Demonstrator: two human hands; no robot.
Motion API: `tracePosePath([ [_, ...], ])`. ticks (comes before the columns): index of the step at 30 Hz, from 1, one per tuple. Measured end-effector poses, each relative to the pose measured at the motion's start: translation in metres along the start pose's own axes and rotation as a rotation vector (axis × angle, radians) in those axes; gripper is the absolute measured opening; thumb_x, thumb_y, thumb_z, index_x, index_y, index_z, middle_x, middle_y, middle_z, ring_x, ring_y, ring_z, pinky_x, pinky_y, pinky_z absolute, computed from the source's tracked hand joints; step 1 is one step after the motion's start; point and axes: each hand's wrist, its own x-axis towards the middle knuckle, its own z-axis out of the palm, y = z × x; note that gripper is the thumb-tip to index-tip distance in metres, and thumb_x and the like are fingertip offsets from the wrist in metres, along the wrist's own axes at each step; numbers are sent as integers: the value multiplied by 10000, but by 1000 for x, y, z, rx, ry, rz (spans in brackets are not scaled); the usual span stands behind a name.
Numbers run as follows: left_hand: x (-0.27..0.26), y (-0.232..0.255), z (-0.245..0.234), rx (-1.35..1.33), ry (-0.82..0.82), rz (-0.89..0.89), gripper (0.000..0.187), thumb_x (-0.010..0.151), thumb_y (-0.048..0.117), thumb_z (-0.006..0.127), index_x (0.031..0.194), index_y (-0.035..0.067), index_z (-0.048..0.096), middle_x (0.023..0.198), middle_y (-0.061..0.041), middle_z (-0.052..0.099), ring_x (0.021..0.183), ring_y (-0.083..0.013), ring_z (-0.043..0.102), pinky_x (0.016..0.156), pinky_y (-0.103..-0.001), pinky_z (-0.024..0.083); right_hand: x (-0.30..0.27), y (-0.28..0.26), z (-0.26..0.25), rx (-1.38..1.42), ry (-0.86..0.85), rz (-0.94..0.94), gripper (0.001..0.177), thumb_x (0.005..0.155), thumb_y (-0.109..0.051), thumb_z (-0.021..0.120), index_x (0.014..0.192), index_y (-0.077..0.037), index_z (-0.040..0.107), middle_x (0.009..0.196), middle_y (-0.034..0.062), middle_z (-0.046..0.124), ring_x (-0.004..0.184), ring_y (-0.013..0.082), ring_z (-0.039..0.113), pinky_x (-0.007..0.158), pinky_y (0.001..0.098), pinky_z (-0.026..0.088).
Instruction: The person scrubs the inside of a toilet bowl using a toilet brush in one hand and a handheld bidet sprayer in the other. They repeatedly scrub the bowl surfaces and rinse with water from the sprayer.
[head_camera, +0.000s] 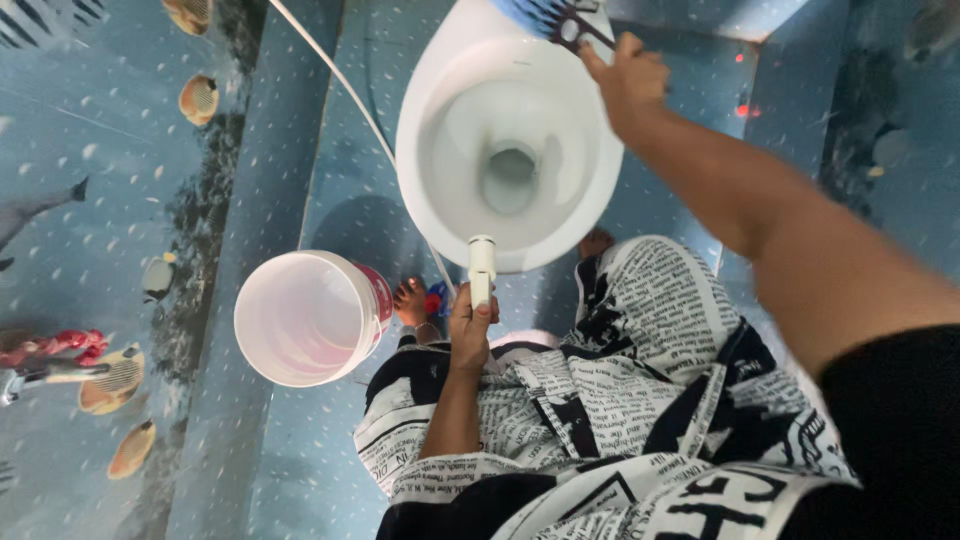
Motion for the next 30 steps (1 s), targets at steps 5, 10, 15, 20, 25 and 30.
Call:
tracePosePath([
  [5,0,-2,-3,-33,21,19,542,1004,504,659,1190,0,585,835,-10,549,732,-91,492,652,-247,423,-49,106,16,-205,-32,-167,971,892,-76,707,1686,-476,317,1206,226,558,882,377,675,679,463,569],
  [10,-2,2,3,28,-8,6,559,999,531,633,1196,9,599,830,-5,555,729,-87,501,648,-241,430,-20,94,14,-314,56,-140,1006,811,-149,737,1652,-458,280,1365,250,488,943,436,659,684,473,557],
  [15,1,6,-1,5,-1,18,571,1000,547,625,1196,11,596,821,0,538,729,-87,493,652,-242,426,21,15,-2,-126,-92,-40,1098,805,-75,760,1677,-402,178,1399,276,440,1024,459,641,686,530,587],
  [20,2,2,1,1,10,6,566,992,545,635,1178,13,587,809,-4,543,722,-90,502,647,-246,433,-22,82,-25,-228,-124,-156,1113,814,-68,768,1686,-456,195,1388,251,478,1007,417,676,673,470,606],
  [25,2,5,2,17,-31,39,576,1006,561,633,1154,6,589,838,-8,545,753,-90,502,670,-245,428,-22,110,-45,-256,-107,-194,1036,891,-109,738,1715,-451,210,1353,244,526,942,392,703,709,455,607],
  [30,10,4,3,11,-13,14,615,982,584,631,1191,8,590,807,-5,544,727,-87,496,649,-244,421,29,25,-21,-88,5,-71,920,757,-123,730,1545,-400,344,1324,264,477,966,496,644,671,569,575],
])
